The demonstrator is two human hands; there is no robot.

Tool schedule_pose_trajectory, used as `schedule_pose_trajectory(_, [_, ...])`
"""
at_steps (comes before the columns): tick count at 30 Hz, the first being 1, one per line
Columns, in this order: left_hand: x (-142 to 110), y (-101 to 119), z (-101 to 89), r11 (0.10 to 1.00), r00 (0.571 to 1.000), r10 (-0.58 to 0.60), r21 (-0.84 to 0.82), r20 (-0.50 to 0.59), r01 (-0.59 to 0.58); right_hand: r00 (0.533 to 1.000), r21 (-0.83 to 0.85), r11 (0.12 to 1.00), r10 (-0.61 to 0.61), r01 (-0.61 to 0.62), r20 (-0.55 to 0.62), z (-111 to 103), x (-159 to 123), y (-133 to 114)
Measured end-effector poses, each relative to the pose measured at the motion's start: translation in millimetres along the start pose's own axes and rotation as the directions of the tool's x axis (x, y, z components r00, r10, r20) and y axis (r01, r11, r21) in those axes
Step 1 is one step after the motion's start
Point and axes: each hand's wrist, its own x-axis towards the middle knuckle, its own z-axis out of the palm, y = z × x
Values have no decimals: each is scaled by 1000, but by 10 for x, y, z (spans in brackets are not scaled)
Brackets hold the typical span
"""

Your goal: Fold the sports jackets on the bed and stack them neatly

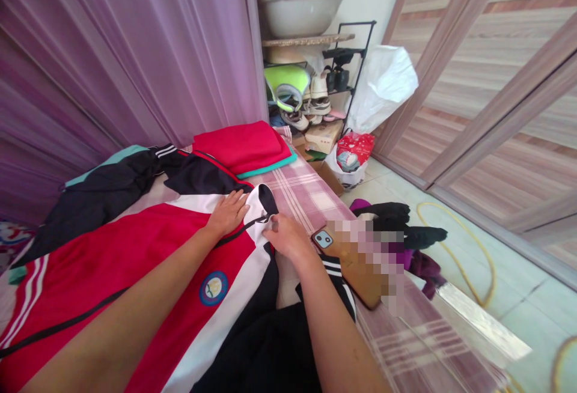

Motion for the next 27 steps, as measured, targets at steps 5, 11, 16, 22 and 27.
schedule_pose_trajectory(5, [55,-86,-58,1000,998,-17,10,54,16,998,-55,998,40,-43,-52,-261,-98,63])
schedule_pose_trajectory(11, [176,-3,-143,999,996,-27,41,86,23,969,-244,942,202,-232,-144,-358,-109,189])
schedule_pose_trajectory(16, [208,218,-165,996,998,-67,60,-9,67,970,-299,923,228,-243,-84,-307,-37,268])
schedule_pose_trajectory(22, [296,286,-292,990,995,-96,101,-28,99,995,-242,966,77,-91,-66,-436,-125,294])
schedule_pose_trajectory(27, [464,125,-387,997,995,-59,60,86,54,997,-304,950,66,-73,-33,-425,-109,295])
